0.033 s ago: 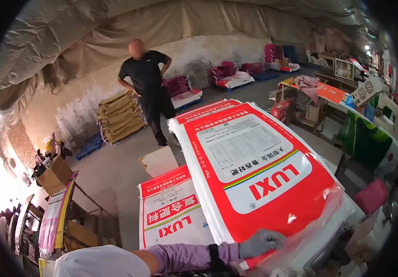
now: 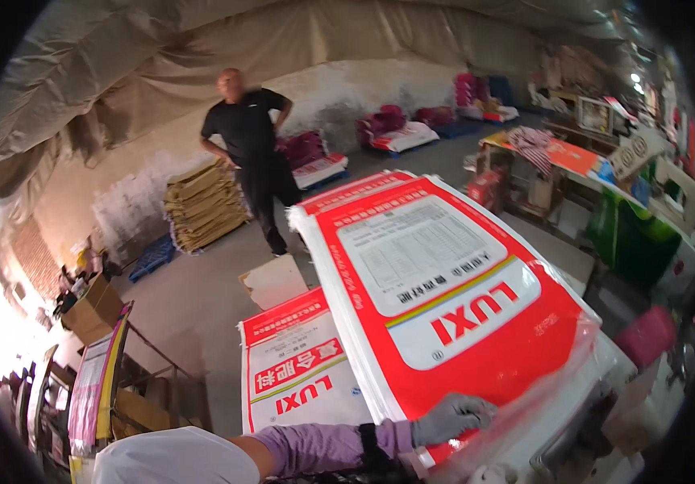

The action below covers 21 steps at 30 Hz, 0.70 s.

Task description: Sewing the edges of large plastic fertilizer bags using an industrial sewing machine.

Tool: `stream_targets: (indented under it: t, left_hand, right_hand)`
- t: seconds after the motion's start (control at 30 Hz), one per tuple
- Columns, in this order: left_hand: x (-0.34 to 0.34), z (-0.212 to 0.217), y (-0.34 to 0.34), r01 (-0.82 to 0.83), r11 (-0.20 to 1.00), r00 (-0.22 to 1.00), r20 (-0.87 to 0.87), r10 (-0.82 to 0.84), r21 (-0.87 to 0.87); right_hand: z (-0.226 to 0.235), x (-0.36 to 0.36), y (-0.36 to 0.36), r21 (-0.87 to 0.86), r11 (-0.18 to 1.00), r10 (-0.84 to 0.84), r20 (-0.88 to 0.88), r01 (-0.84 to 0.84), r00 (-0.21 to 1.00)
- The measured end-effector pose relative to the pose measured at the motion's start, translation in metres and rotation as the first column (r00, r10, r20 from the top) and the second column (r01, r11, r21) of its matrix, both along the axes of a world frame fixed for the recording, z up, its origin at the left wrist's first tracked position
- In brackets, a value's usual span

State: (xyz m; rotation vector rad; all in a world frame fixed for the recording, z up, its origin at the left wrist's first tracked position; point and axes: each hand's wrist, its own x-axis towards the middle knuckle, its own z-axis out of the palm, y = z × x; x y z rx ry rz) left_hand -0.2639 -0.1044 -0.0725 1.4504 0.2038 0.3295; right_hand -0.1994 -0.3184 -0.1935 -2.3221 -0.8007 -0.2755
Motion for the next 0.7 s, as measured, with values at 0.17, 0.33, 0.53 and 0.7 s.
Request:
stream_targets:
  t: [0.17, 0.33, 0.53, 0.7]
  left_hand:
    - [-0.026, 0.041, 0.018, 0.122, 0.987, 0.992, 0.013, -0.124, 0.106]
    - [-0.014, 0.005, 0.012, 0.111, 0.895, 0.994, 0.046, -0.102, -0.432]
    - [-0.015, -0.016, -0.012, 0.133, 0.534, 0.969, -0.223, 0.107, 0.835]
    - [-0.005, -0.014, 0.027, 0.093, 0.967, 0.933, -0.359, -0.002, 0.237]
  right_hand:
    - [0.130, -0.026, 0.045, 0.447, 0.893, 0.176, -0.263, -0.042, 0.949]
    - [0.117, -0.043, 0.102, 0.524, 0.838, 0.314, -0.694, 0.155, 0.647]
    - [0.084, -0.034, 0.102, 0.822, 0.542, 0.279, -0.373, 0.175, 0.885]
    - [0.128, -0.055, 0.088, 0.843, 0.537, 0.452, -0.306, 0.018, 0.838]
